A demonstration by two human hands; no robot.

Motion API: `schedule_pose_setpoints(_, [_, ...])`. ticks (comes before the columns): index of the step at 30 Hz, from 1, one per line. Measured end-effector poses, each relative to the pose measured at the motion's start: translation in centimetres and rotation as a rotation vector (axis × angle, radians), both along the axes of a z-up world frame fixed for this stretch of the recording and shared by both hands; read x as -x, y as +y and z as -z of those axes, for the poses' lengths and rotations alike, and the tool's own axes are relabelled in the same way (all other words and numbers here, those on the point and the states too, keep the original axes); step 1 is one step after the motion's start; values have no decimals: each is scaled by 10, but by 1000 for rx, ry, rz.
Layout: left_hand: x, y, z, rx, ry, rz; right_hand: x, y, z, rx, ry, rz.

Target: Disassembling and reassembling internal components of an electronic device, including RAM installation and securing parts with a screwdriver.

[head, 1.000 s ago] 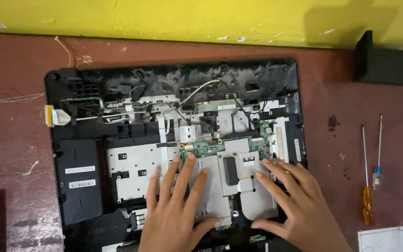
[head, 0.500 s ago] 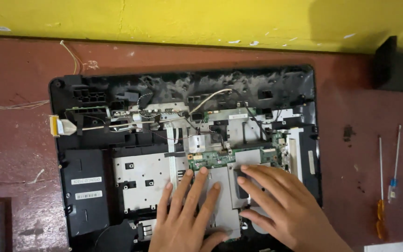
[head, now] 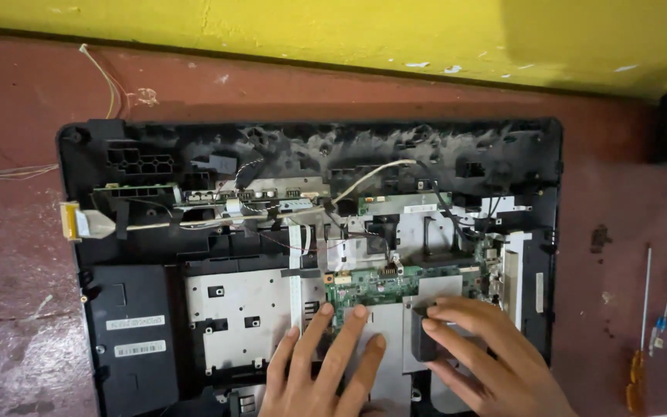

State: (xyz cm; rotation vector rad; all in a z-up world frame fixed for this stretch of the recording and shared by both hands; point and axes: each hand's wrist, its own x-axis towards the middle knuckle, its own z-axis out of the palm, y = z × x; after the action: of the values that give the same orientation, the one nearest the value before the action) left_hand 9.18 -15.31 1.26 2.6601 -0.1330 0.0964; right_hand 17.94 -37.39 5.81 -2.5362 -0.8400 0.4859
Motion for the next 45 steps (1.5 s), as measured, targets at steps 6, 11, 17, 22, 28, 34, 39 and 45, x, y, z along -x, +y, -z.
schedule_pose_setpoints(6, [-1,-4,1,29,4,-51,-3,8,-7,-21,28,57])
schedule_pose_setpoints(11, [-2,-2,5,-32,-47,-50,-8,13,-10,-13,64,46])
schedule_pose_setpoints(17, [-1,0,5,-52,-52,-28,-10,5,4,-22,-21,-35])
schedule_pose_setpoints(22, [-1,2,6,-79,-73,3,-11,0,11,-64,-33,-52])
schedule_pose_setpoints(28, [-1,2,6,-116,-90,13,-11,1,10,-77,-50,-75])
schedule_pose_setpoints(34, [-1,0,7,-113,-116,-1,-14,6,7,-90,-67,-97])
schedule_pose_setpoints(39, [-1,-1,6,-127,-125,-21,-13,8,5,-102,-54,-112])
schedule_pose_setpoints(45, [3,2,10,-126,-78,39,-9,3,12,-74,-70,-94])
